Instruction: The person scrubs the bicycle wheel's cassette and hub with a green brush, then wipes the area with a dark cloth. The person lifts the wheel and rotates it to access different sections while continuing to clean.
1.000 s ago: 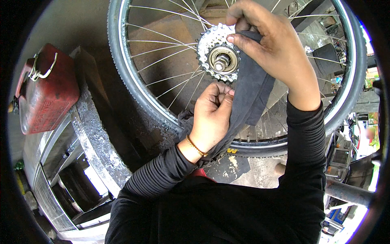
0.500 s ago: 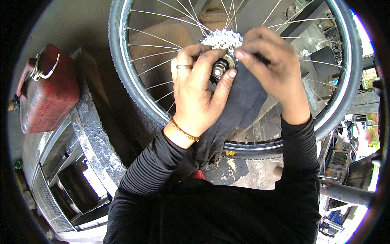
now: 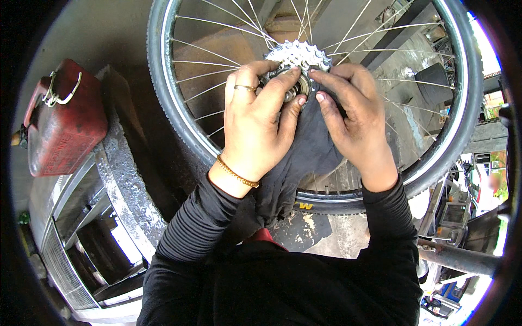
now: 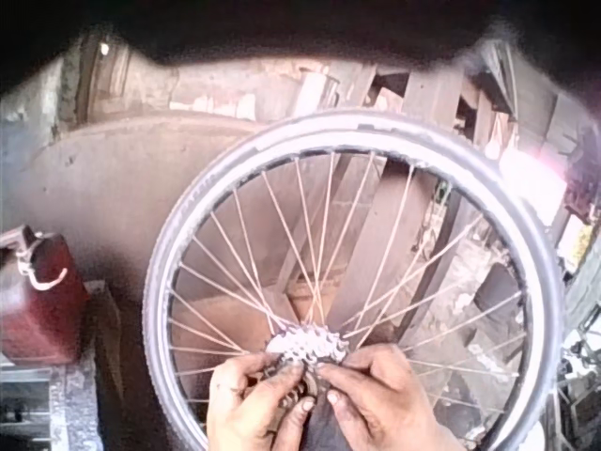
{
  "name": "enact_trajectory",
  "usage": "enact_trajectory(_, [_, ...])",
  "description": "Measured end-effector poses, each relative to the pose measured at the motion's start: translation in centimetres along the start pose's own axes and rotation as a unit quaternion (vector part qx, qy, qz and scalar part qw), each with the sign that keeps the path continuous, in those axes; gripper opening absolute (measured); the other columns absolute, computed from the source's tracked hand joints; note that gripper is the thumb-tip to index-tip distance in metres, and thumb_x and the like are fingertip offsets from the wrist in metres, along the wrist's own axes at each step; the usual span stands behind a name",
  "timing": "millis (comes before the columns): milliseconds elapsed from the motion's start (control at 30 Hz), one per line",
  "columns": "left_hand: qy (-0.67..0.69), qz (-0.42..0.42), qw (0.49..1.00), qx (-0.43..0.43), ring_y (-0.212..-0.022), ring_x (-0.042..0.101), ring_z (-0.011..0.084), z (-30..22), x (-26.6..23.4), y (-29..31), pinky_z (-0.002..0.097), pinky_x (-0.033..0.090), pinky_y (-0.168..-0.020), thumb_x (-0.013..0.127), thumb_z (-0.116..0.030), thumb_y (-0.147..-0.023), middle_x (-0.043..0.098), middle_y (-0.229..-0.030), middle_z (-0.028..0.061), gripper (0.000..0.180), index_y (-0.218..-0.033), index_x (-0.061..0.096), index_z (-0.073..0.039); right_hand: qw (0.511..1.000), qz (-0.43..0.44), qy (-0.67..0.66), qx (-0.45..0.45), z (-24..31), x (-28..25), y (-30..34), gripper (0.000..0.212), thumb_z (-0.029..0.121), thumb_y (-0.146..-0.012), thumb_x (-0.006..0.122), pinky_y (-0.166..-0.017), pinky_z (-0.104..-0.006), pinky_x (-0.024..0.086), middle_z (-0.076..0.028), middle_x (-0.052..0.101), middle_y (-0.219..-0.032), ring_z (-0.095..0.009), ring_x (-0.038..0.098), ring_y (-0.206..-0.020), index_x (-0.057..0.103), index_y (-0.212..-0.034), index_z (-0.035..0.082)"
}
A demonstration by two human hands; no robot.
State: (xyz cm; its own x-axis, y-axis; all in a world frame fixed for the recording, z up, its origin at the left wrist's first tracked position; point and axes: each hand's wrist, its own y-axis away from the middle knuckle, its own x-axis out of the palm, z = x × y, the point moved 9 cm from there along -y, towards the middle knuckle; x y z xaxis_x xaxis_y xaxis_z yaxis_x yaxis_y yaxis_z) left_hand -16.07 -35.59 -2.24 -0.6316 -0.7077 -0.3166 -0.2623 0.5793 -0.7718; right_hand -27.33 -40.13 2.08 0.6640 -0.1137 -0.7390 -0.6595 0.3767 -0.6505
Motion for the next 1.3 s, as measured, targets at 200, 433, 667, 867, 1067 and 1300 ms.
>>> enact_trajectory(200, [0.018,-0.001,1.000,-0.008,-0.091,0.057,0.0245,0.1,0.3,0.1,0.0313,0.048,-0.078,0.076,-0.002,-0.067,0.055,-0.103,0.0131,0.038,-0.103,0.065,-0.004,0.990,-0.022,-0.056,0.127,0.4,0.4,0.9,0.029,-0.006,-0.076,0.062,-0.064,-0.0229,0.044,-0.008,0.055,-0.084,-0.013,0.053,-0.071,0.062,-0.105,0.000])
enact_trajectory(433, [0.019,-0.003,1.000,-0.011,-0.090,0.057,0.0240,0.4,0.4,0.2,0.0304,0.048,-0.077,0.076,-0.002,-0.066,0.055,-0.102,0.0125,0.039,-0.103,0.065,-0.004,0.926,-0.084,-0.238,0.281,-1.7,1.8,2.8,0.030,-0.011,-0.079,0.059,-0.062,-0.0135,0.036,0.004,0.048,-0.081,-0.002,0.042,-0.074,0.062,-0.107,-0.001])
enact_trajectory(667, [0.022,-0.003,1.000,-0.012,-0.092,0.055,0.0246,0.3,0.5,0.2,0.0314,0.047,-0.078,0.076,-0.001,-0.066,0.055,-0.101,0.0117,0.038,-0.102,0.065,-0.005,0.858,-0.129,-0.366,0.337,-1.6,2.2,4.2,0.038,-0.010,-0.076,0.061,-0.058,-0.0135,0.032,0.004,0.049,-0.078,0.000,0.040,-0.067,0.061,-0.113,-0.002])
enact_trajectory(867, [0.017,0.000,1.000,-0.009,-0.092,0.055,0.0255,0.1,0.4,0.0,0.0326,0.046,-0.079,0.076,-0.002,-0.066,0.055,-0.101,0.0118,0.038,-0.102,0.065,-0.005,0.775,-0.099,-0.485,0.393,-2.7,2.6,4.8,0.044,-0.005,-0.073,0.061,-0.064,-0.0151,0.036,0.004,0.057,-0.085,-0.001,0.042,-0.070,0.059,-0.117,-0.003])
enact_trajectory(1067, [0.013,0.005,1.000,-0.009,-0.092,0.055,0.0257,0.0,0.4,0.0,0.0327,0.046,-0.079,0.076,-0.003,-0.066,0.055,-0.101,0.0117,0.037,-0.102,0.064,-0.005,0.658,-0.091,-0.622,0.414,-2.5,3.3,6.0,0.053,-0.003,-0.069,0.053,-0.081,-0.0173,0.039,-0.007,0.062,-0.113,-0.006,0.052,-0.083,0.053,-0.122,-0.006])
enact_trajectory(1300, [0.010,0.004,1.000,-0.002,-0.087,0.051,0.0282,-0.1,0.3,-0.1,0.0362,0.043,-0.075,0.074,-0.009,-0.066,0.053,-0.096,0.0102,0.036,-0.100,0.064,-0.009,0.686,-0.077,-0.582,0.430,-2.0,2.6,5.7,0.059,0.003,-0.064,0.052,-0.101,-0.0262,0.034,-0.014,0.057,-0.120,-0.018,0.053,-0.109,0.052,-0.122,-0.009])
